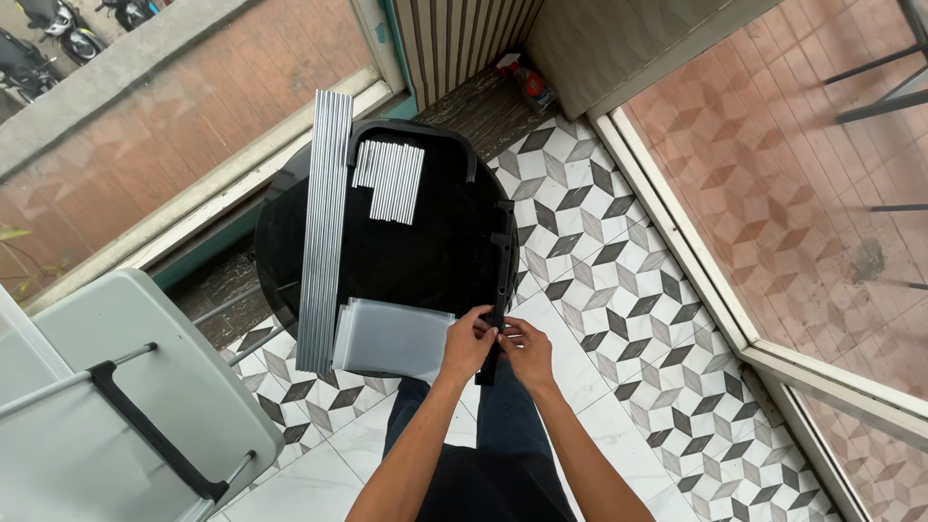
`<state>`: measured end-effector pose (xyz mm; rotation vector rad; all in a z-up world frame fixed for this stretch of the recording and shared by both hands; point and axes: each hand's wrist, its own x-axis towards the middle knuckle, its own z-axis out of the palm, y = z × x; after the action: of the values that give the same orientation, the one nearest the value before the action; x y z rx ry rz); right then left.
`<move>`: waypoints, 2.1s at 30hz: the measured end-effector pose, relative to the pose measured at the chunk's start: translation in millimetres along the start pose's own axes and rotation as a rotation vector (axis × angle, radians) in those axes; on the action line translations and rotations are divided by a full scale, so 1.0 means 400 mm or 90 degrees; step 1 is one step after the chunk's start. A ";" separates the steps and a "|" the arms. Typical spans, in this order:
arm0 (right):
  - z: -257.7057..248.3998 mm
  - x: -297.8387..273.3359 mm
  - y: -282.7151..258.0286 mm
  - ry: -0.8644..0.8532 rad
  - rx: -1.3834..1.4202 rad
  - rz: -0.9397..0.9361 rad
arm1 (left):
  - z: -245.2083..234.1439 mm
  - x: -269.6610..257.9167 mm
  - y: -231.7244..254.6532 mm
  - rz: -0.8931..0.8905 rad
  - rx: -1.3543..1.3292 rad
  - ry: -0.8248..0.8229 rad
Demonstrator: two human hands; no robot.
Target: The person assembles a metal and plastic drying rack by inserting metal rods into the frame and securing them with black plastic caps. They repeatedly pick up rods and caps from a nearby container and attach them to the rack structure.
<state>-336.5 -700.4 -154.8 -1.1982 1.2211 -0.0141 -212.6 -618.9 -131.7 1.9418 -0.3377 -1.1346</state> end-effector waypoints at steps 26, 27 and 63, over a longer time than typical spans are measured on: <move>-0.072 0.350 -0.029 -0.071 -0.106 0.113 | 0.127 0.310 0.016 -0.120 0.030 0.029; -0.073 0.349 -0.028 -0.073 -0.112 0.115 | 0.129 0.308 0.014 -0.121 0.031 0.031; -0.111 0.073 -0.110 -0.327 -0.202 -0.055 | 0.018 -0.316 -0.047 -0.152 -0.268 0.200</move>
<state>-331.1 -767.2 -138.4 -1.4176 0.7334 0.4125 -291.9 -536.6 -73.6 1.7695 0.2887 -0.9339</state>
